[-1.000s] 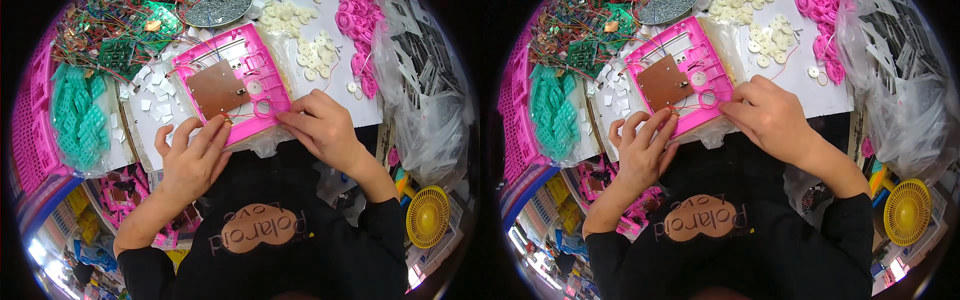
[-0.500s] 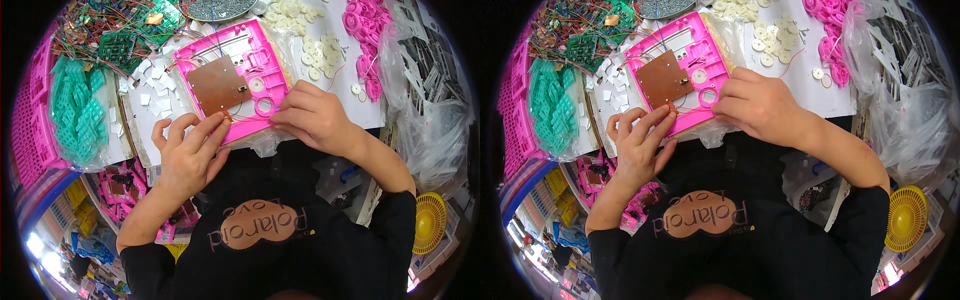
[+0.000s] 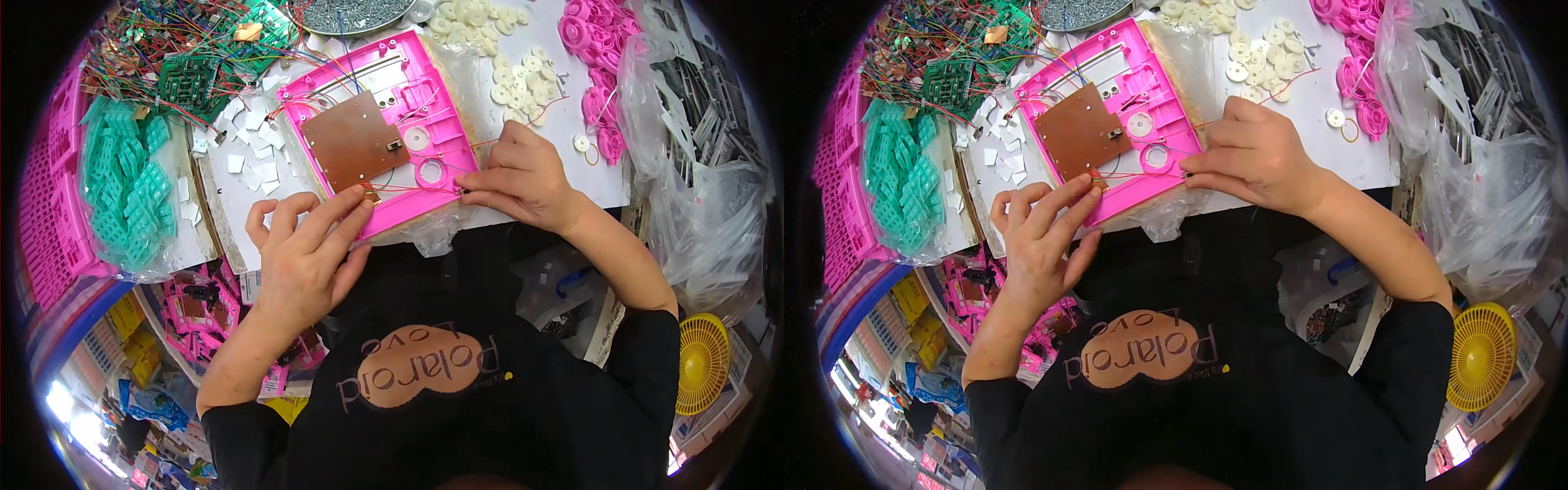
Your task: Assembling electronic components into a plastic toy shell using a jig and an electric screwdriver.
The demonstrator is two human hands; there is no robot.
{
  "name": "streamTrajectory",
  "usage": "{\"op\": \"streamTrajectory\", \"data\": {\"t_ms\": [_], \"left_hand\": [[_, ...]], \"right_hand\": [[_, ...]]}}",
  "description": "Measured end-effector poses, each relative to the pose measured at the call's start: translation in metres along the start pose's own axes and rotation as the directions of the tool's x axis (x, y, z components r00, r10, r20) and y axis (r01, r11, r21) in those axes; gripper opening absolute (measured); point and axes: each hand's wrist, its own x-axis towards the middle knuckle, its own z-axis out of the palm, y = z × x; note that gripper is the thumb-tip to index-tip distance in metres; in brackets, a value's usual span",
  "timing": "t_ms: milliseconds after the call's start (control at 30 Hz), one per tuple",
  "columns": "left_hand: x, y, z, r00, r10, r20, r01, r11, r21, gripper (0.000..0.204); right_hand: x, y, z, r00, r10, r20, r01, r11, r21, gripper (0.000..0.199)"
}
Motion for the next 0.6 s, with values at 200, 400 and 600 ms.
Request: {"op": "streamTrajectory", "data": {"t_ms": [200, 400, 600], "left_hand": [[0.032, 0.042, 0.018, 0.995, 0.091, -0.049, -0.096, 0.988, -0.121, 0.064], [0.039, 0.042, 0.035, 0.987, 0.154, -0.045, -0.154, 0.988, 0.003, 0.066], [0.039, 0.045, 0.04, 0.987, 0.142, -0.077, -0.14, 0.99, 0.034, 0.062]], "right_hand": [[-0.002, 0.0, -0.001, 0.999, 0.01, 0.035, -0.012, 0.999, 0.053, 0.027], [0.008, -0.017, -0.01, 0.945, 0.281, 0.165, -0.307, 0.938, 0.159, 0.011], [0.021, -0.036, -0.015, 0.856, 0.444, 0.265, -0.44, 0.895, -0.077, 0.012]]}}
